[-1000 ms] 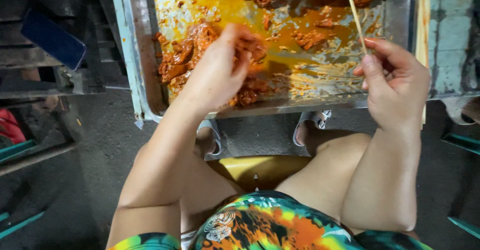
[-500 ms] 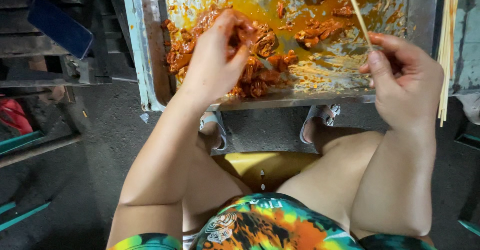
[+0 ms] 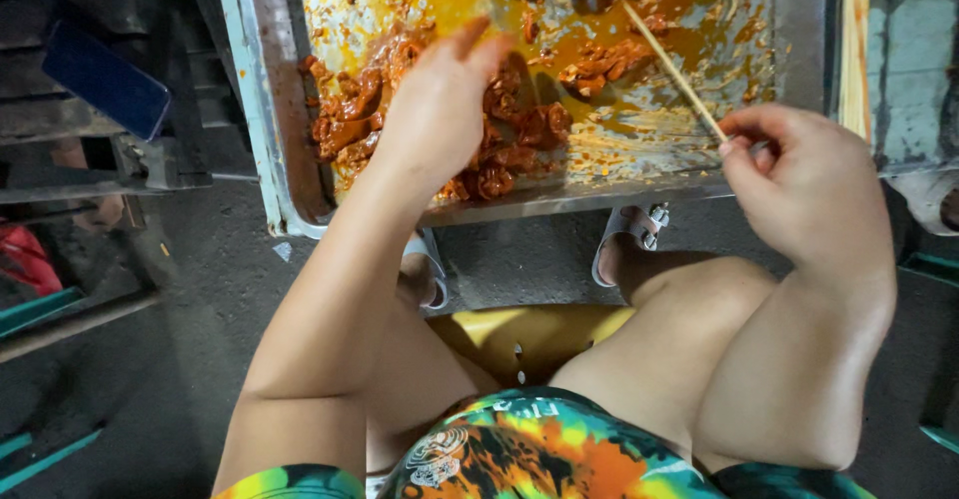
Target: The person threads pieces of marinated meat onto a wooden skewer by hand, using a pair of shears at one point to cut a piece of the meat before continuing to skewer.
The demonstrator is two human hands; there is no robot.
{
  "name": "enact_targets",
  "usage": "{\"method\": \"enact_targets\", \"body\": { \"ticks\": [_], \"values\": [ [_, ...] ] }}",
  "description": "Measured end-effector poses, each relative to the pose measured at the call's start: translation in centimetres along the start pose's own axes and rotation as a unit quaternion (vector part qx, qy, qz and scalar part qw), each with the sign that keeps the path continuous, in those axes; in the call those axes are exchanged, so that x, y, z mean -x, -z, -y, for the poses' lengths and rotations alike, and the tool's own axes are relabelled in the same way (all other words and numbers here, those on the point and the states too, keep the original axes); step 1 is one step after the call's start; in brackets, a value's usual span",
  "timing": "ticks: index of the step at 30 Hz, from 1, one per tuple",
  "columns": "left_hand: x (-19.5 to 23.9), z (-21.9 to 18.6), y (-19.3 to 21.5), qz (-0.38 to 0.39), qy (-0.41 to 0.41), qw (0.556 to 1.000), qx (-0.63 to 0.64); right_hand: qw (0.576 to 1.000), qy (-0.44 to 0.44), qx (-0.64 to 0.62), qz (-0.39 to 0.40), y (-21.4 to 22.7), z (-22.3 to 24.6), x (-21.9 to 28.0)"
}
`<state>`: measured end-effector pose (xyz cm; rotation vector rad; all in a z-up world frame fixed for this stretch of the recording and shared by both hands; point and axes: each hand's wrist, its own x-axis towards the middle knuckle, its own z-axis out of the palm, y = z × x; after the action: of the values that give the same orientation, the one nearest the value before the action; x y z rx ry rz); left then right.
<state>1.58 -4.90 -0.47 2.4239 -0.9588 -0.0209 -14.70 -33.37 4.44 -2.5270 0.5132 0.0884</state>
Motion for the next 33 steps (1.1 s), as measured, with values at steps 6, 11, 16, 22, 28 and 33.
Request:
{"method": "enact_targets", "body": {
  "ticks": [6, 11, 16, 22, 28, 33],
  "values": [
    [-0.3, 0.7, -1.8, 0.124, 0.01, 0.987, -0.098, 0.998, 0.049, -0.01, 0.035, -0.9, -0.5, -1.2],
    [0.1, 0.7, -0.8, 0.103, 0.056, 0.992, -0.047, 0.996, -0.017, -0.019, -0.09, 1.2, -3.5, 0.0],
    [0.2, 0.6, 0.3, 0.068, 0.078, 0.994, 0.022, 0.971, -0.066, 0.014, -0.23, 2.0, -17.6, -0.2],
    [0.4, 1.0, 1.3, 0.017, 0.09, 0.993, 0.069, 0.94, -0.091, 0.227, -0.237, 0.5, -30.8, -2.6],
    [-0.1, 0.2, 1.2, 0.009, 0.078, 0.995, 0.068, 0.914, -0.097, 0.306, -0.247, -0.2, -31.2, -2.0],
    [0.1, 0.3, 1.3, 0.02, 0.092, 0.993, 0.07, 0.928, -0.002, 0.297, -0.223, 0.3, -31.8, -2.2]
  ]
}}
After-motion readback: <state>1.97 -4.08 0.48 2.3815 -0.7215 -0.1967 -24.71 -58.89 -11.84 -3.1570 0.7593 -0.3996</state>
